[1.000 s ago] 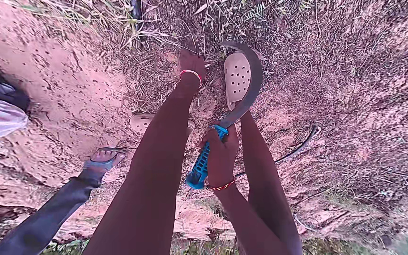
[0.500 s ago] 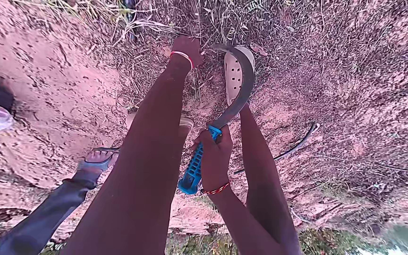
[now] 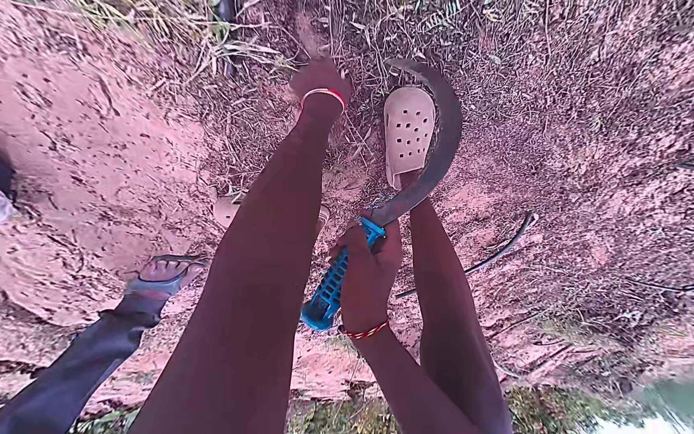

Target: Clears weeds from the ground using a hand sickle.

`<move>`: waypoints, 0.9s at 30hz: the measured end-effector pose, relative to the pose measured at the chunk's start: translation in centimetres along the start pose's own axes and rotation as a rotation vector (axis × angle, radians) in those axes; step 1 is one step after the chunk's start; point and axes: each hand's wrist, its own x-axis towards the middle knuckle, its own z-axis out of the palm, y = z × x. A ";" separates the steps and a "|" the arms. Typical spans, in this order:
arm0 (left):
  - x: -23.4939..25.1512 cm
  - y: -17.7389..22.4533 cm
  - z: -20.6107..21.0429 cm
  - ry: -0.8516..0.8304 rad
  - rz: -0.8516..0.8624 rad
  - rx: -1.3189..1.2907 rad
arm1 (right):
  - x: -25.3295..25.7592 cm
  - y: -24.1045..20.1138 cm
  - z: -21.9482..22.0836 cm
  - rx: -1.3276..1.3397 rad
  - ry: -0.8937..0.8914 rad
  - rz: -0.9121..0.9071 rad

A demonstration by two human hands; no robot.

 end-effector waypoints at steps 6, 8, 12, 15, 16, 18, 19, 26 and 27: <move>1.0 1.1 -0.8 -0.087 0.001 0.059 | 0.8 -0.8 -0.3 0.031 0.055 0.017; 1.0 0.5 -0.4 -0.072 0.019 0.052 | 1.0 -1.0 -0.2 0.043 0.072 0.038; 0.6 -1.2 1.1 -0.022 0.024 -0.023 | 1.1 -1.3 0.0 0.054 0.100 0.057; 0.6 -1.9 2.1 0.035 -0.024 -0.136 | 1.1 -1.7 0.4 0.077 0.081 0.061; 0.7 -2.0 2.4 0.044 -0.034 -0.178 | 1.0 -1.7 0.4 0.081 0.074 0.060; 0.5 -2.4 3.2 0.060 -0.031 -0.244 | 0.9 -1.5 0.3 0.073 0.066 0.054; 0.4 -2.6 3.4 0.075 -0.024 -0.258 | 0.8 -1.5 0.4 0.067 0.060 0.055; -2.8 -2.4 3.6 0.054 0.023 -0.311 | 1.0 -1.6 0.6 0.035 0.057 0.036; -4.6 -2.6 3.7 0.063 0.051 -0.343 | 1.0 -1.5 0.5 0.029 0.054 0.027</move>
